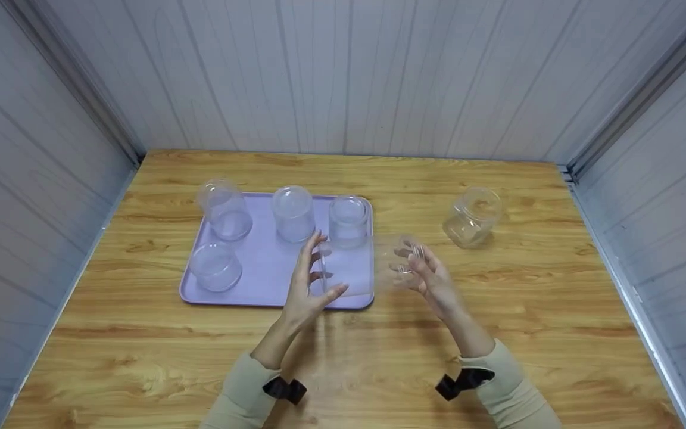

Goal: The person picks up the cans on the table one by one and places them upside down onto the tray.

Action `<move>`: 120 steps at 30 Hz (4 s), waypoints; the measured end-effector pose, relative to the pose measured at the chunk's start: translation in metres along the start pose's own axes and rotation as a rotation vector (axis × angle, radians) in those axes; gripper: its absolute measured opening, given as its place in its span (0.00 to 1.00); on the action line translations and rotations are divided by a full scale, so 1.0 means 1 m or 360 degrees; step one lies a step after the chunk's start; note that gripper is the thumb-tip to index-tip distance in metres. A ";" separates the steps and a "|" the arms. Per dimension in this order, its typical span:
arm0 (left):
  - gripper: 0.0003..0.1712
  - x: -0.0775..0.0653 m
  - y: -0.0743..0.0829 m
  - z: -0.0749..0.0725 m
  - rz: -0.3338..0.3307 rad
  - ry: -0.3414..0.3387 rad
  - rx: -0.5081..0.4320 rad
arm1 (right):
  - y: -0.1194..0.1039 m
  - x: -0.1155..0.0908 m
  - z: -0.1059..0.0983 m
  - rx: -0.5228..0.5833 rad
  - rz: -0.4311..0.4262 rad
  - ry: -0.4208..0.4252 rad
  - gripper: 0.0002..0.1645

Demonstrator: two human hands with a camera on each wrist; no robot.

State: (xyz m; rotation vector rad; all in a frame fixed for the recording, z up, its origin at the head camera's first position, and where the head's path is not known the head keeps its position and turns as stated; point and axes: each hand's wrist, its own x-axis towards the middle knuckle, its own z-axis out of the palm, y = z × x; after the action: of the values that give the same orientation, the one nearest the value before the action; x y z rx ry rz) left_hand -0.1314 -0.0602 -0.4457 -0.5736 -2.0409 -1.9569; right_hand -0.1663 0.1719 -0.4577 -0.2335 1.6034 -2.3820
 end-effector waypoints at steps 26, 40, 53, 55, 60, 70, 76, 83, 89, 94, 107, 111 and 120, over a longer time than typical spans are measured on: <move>0.43 0.005 0.018 -0.014 0.0076 0.0103 0.0300 | -0.011 0.001 -0.013 -0.0531 0.0029 0.0023 0.27; 0.46 0.009 -0.014 -0.041 -0.0082 0.0066 0.0666 | -0.023 0.009 -0.035 -0.1015 -0.0013 0.0061 0.27; 0.47 0.013 -0.012 -0.060 -0.0119 -0.0021 0.0944 | -0.043 0.023 -0.064 -0.1559 -0.0164 0.0139 0.31; 0.48 0.014 -0.012 -0.063 -0.0123 -0.0033 0.0999 | -0.045 0.026 -0.070 -0.1636 -0.0202 0.0154 0.32; 0.48 0.017 -0.015 -0.071 -0.0181 -0.0070 0.1095 | -0.050 0.033 -0.082 -0.1777 -0.0199 0.0174 0.36; 0.49 0.023 -0.016 -0.081 -0.0303 -0.0186 0.1268 | -0.059 0.048 -0.098 -0.1929 -0.0284 0.0265 0.36; 0.49 0.026 -0.016 -0.087 -0.0366 -0.0239 0.1320 | -0.063 0.059 -0.105 -0.2001 -0.0340 0.0332 0.37; 0.50 0.035 -0.011 -0.090 -0.0394 -0.0309 0.1402 | -0.067 0.070 -0.114 -0.2075 -0.0273 0.0372 0.40; 0.50 0.045 -0.010 -0.089 -0.0378 -0.0382 0.1492 | -0.073 0.076 -0.121 -0.2158 -0.0050 0.0378 0.46; 0.51 0.051 -0.009 -0.088 -0.0378 -0.0447 0.1559 | -0.073 0.079 -0.127 -0.2218 -0.0014 0.0398 0.46; 0.52 0.061 -0.007 -0.091 -0.0469 -0.0574 0.1663 | -0.074 0.089 -0.139 -0.2359 0.0178 0.0428 0.55; 0.53 0.061 -0.008 -0.093 -0.0480 -0.0577 0.1682 | -0.073 0.092 -0.139 -0.2361 0.0237 0.0428 0.58; 0.53 0.061 -0.011 -0.097 -0.0461 -0.0596 0.1708 | -0.070 0.099 -0.138 -0.2370 0.0343 0.0459 0.62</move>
State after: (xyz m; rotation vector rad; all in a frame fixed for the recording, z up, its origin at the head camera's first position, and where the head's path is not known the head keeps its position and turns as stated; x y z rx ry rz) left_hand -0.1990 -0.1502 -0.4227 -0.3870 -3.0800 -0.5936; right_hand -0.3068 0.2888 -0.4457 0.0462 2.9735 -0.6614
